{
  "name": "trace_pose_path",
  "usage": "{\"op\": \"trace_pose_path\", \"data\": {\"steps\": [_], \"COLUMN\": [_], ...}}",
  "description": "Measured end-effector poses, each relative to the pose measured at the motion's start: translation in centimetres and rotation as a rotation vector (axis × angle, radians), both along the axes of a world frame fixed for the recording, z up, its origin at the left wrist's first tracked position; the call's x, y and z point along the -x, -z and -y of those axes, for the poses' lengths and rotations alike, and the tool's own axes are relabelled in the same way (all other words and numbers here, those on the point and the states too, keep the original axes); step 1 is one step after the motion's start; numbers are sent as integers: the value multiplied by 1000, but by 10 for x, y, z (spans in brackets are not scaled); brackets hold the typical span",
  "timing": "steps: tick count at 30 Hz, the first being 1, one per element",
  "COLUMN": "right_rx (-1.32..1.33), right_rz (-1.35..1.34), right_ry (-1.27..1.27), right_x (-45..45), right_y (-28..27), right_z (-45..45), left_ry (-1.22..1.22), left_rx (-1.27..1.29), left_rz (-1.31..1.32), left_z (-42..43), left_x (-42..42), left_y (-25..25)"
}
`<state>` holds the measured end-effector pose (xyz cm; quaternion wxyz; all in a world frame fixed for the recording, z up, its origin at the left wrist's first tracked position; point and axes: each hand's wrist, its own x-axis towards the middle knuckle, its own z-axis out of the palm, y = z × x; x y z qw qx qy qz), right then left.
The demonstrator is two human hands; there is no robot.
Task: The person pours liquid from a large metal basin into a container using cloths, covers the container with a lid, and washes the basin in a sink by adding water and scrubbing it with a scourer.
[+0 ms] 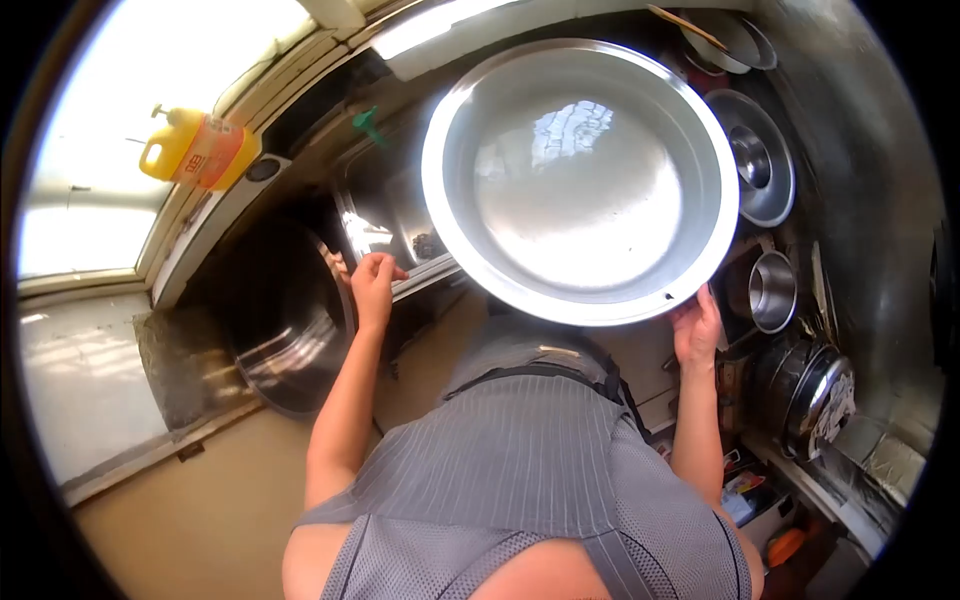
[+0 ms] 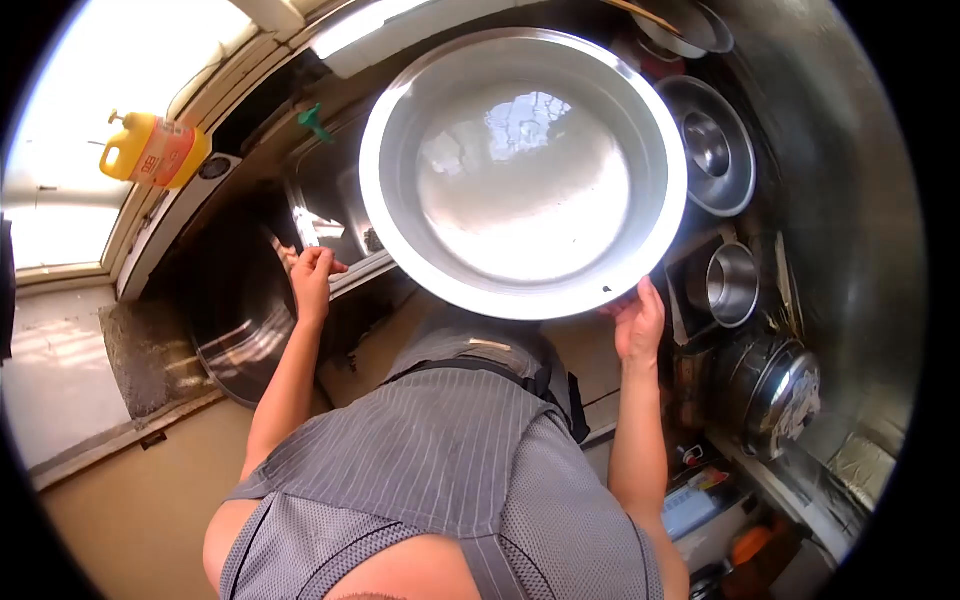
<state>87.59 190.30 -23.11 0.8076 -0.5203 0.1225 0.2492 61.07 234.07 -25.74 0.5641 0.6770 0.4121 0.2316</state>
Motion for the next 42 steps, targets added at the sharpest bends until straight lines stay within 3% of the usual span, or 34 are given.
{"op": "trace_pose_path", "data": {"steps": [1,3,4,5,6,8,12,14,18,21,25,30,33,35,38,40,42], "right_rx": [-2,88,144,180,214,292,478,536,682,680,681,646,658,634,826,927,939], "right_rz": [-28,54,53,31,13,28,34,53,8,8,48,194,265,298,505,830,878], "right_ry": [98,29,47,71,105,89,73,99,110,123,128,134,160,170,123,-43,-281], "right_x": [-2,-5,-4,-2,-1,0,12,25,43,49,43,27,15,8,-7,-20,-32], "right_y": [7,5,-2,-9,-16,-23,-40,-48,-62,-66,-67,-59,-55,-55,-68,-84,-114], "right_z": [-1,7,3,-4,-10,-21,-34,-44,-45,-42,-37,-23,-17,-15,-27,-40,-66], "left_ry": [35,56,84,115,199,423,701,823,722,772,570,319,381,453,542,525,503], "left_rx": [-18,-50,-190,-97,-256,-313,-253,-241,-322,-343,-403,-423,-493,-546,-644,-660,-751], "left_rz": [-5,-111,-334,-390,-457,-681,-879,-1148,-1151,-1142,-992,-676,-567,-463,-391,-302,-301], "left_z": [-18,-51,-67,-85,-98,-122,-129,-117,-115,-119,-143,-140,-109,-81,-38,-14,-7], "left_x": [5,5,0,-5,-12,-32,-68,-79,-74,-79,-62,-57,-80,-104,-147,-166,-167], "left_y": [22,55,63,79,96,122,182,206,313,255,175,-5,-100,-135,-151,-151,-141]}}
